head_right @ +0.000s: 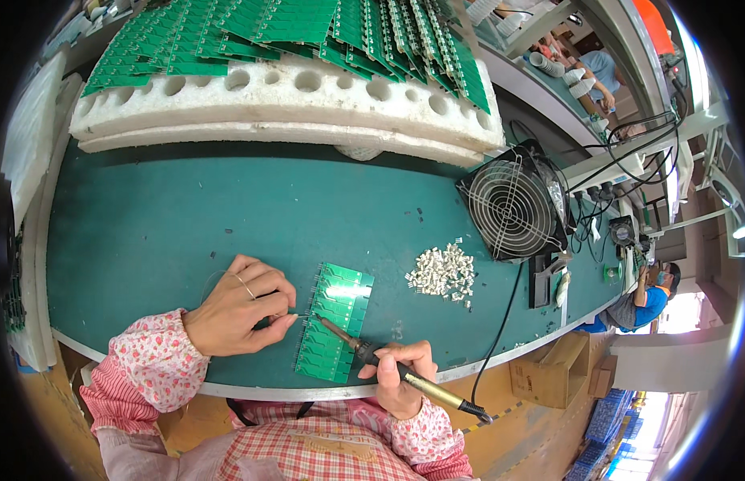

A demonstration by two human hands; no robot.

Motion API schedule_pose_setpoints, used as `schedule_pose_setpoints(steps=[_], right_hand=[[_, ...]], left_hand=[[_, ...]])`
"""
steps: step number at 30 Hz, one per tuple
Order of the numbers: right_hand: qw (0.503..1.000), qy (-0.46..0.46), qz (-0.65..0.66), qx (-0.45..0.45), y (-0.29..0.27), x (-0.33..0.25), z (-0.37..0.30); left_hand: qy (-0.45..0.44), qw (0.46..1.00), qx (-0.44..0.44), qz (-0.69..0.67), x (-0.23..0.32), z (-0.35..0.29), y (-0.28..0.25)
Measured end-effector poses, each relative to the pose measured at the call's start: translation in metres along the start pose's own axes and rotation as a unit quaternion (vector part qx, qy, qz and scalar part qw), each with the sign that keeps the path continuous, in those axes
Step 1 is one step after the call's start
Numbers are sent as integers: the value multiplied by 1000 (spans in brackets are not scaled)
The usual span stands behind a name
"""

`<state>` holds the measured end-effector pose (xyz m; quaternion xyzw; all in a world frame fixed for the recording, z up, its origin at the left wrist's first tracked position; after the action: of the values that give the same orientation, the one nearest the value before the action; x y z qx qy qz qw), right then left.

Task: The person solders components onto a printed circuit board strip using a soldering iron and solder wire, holds up the board by hand, and then solders components onto another printed circuit board strip.

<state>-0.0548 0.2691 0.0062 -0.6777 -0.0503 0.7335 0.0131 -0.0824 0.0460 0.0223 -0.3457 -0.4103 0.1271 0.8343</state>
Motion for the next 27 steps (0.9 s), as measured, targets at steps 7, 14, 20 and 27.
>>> schedule_pose_setpoints(steps=[7, 14, 20, 27], right_hand=[[1000, 1, -10, -19, 5, -3, 2], [999, -9, -14, -28, 5, -2, 2], [999, -13, -23, -30, 5, -4, 1], [999, -16, -16, -22, 5, -2, 0]], left_hand=[[8, 1000, 2, 14, 2, 2, 2], [13, 1000, -2, 26, 2, 2, 3], [8, 1000, 0, 17, 1, 2, 3], [13, 1000, -3, 17, 3, 2, 3]])
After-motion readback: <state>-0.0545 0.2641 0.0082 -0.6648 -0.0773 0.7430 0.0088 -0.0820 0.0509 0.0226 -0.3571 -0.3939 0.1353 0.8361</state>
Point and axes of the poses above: each hand's wrist, its own z-axis towards the middle knuckle, its own y-axis out of the palm, x = y × z, the point moved 8 cm from there along z, towards the middle knuckle, and after that the axes turned 5 degrees about y, right-handed, at the moved point
